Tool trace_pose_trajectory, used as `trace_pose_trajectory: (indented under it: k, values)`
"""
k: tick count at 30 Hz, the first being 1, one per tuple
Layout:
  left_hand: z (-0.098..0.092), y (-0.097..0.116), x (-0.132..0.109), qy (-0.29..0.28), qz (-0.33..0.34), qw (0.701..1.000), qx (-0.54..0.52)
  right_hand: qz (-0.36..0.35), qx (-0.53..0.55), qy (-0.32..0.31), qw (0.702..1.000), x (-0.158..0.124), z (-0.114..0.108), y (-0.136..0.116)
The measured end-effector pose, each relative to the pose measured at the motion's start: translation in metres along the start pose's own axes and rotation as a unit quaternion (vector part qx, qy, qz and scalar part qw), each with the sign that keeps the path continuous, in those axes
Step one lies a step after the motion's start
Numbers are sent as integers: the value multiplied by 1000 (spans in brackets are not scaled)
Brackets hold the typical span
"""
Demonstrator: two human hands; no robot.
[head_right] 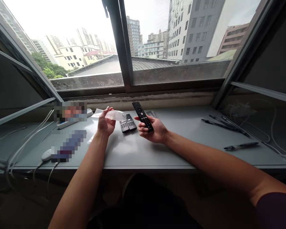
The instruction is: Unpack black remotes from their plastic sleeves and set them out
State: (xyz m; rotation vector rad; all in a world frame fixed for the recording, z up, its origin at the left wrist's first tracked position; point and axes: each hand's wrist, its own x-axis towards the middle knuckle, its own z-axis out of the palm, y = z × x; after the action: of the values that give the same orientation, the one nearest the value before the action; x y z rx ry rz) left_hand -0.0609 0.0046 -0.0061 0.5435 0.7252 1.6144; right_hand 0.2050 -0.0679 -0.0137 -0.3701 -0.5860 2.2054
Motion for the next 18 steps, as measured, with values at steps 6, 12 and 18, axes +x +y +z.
trace_pose_trajectory:
  k: [6, 12, 18]
  values:
    - [1, 1, -1, 0, 2, 1000, -4, -35, -12, 30, 999, 2, -2, 2]
    - [2, 1, -2, 3, 1, 1000, -2, -33, -49, 52, 997, 0, -4, 3]
    - [2, 1, -1, 6, 3, 1000, 1, 3, -21, 42, 999, 3, 0, 1]
